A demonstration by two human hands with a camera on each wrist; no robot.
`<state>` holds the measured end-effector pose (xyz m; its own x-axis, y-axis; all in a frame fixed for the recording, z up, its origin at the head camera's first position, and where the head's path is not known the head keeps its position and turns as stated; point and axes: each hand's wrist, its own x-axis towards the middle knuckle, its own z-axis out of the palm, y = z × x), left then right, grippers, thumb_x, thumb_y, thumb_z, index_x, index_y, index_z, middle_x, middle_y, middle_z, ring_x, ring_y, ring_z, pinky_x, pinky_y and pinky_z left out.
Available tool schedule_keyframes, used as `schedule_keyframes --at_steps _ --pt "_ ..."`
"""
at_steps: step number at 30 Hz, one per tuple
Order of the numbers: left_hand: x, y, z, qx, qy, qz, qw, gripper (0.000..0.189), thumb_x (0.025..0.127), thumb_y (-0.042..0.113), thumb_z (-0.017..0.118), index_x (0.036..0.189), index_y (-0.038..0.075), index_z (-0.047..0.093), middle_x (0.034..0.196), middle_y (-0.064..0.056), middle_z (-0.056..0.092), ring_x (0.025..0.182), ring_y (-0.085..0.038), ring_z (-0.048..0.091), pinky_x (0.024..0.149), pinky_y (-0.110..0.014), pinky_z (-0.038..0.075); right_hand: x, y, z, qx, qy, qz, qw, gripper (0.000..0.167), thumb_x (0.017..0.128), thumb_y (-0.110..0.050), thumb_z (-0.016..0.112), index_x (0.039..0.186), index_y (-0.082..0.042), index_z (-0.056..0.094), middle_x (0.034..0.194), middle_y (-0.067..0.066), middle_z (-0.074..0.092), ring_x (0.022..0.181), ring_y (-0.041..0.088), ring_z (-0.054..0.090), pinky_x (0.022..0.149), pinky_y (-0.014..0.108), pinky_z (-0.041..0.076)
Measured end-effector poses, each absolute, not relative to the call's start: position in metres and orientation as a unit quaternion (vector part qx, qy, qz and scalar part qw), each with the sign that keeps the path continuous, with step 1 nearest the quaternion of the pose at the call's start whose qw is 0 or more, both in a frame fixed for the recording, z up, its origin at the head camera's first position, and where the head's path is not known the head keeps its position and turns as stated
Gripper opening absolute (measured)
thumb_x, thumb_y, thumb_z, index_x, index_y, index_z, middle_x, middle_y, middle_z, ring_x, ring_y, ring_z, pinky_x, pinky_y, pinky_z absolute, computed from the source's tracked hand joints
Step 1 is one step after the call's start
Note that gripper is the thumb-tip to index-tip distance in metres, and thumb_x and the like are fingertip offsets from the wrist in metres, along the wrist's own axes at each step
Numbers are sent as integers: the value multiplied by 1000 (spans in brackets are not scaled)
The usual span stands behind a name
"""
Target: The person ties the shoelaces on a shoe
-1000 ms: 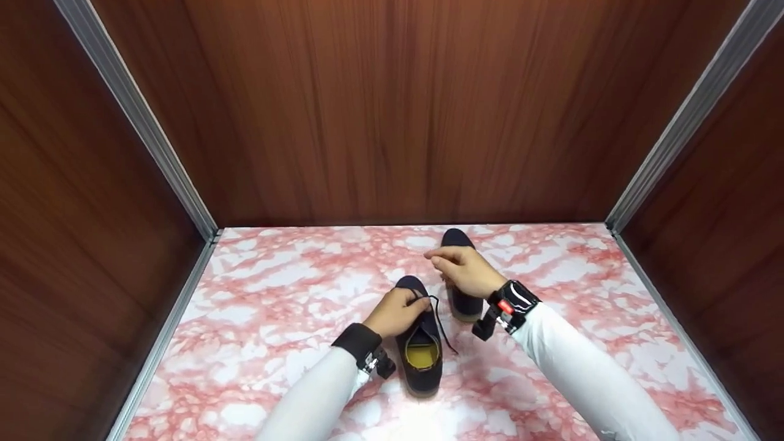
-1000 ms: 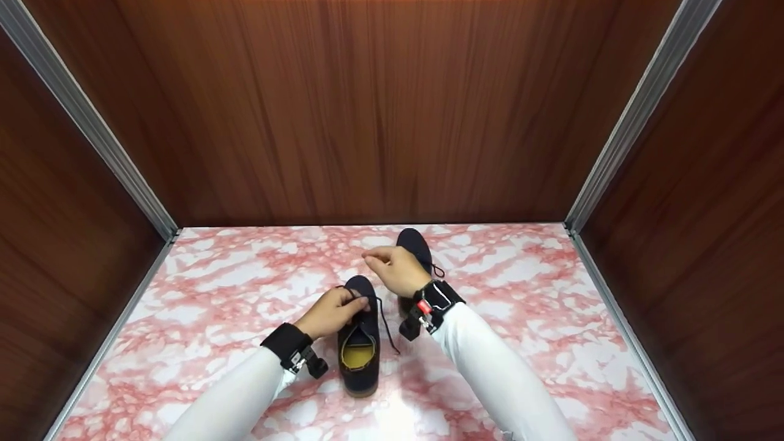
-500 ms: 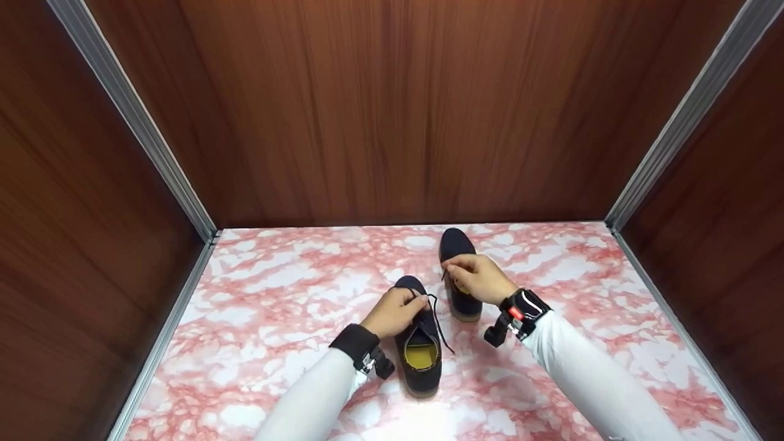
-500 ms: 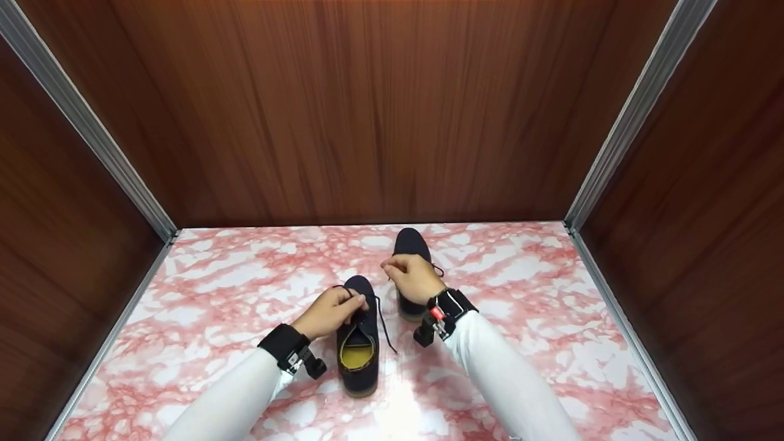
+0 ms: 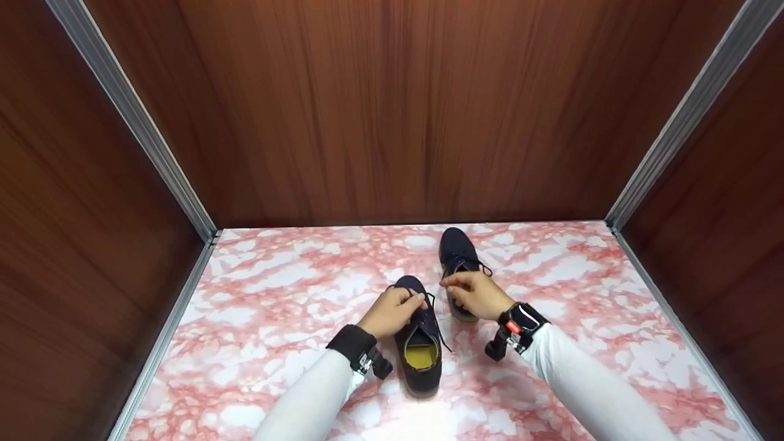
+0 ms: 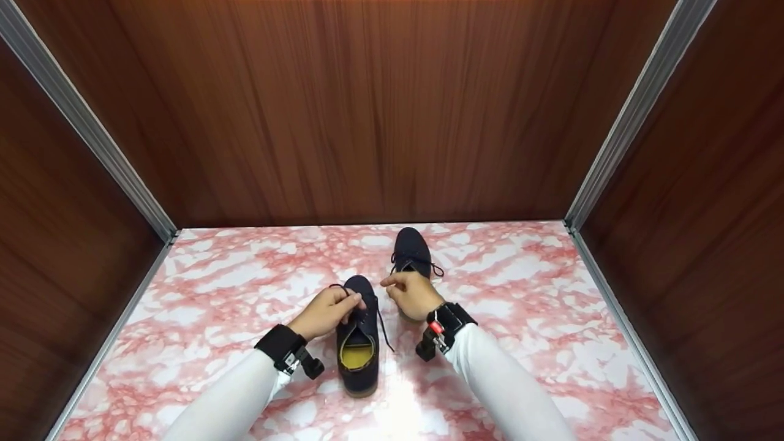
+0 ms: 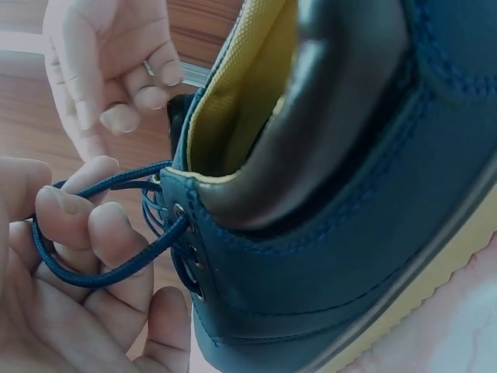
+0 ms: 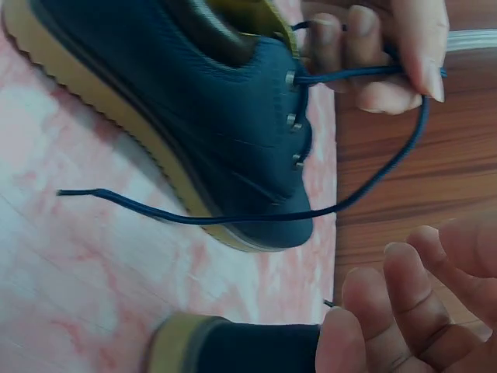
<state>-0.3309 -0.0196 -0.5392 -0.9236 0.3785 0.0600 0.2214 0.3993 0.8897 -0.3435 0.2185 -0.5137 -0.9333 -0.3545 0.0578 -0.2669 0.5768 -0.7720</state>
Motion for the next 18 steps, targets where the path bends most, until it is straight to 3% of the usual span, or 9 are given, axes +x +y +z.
schedule_keyframes --at_steps 6,11,15,18 --pt "-330 -22 -538 182 833 515 81 32 108 29 56 96 11 79 63 10 54 59 -5 53 58 -20 45 -335 211 -521 -209 898 -385 48 29 99 -5 62 125 -2 72 89 10 73 67 5 58 63 22 50" --pt "-329 -23 -537 182 832 516 86 34 108 33 55 98 11 79 64 10 54 59 -6 53 58 -21 44 -330 201 -523 -223 892 -387 75 36 99 -4 62 135 1 65 71 4 68 57 24 67 49 26 52" --pt "-329 -24 -535 180 833 517 86 34 108 34 56 99 12 79 63 10 54 59 -6 54 58 -21 45 -331 196 -525 -220 889 -394 75 39 99 -1 60 137 1 63 69 4 68 61 39 71 46 26 52" --pt "-329 -23 -535 180 831 520 85 34 108 33 56 98 12 79 63 10 54 59 -6 54 59 -22 45 -332 194 -528 -217 889 -395 78 33 98 -1 62 131 0 66 70 7 70 63 43 71 46 25 52"
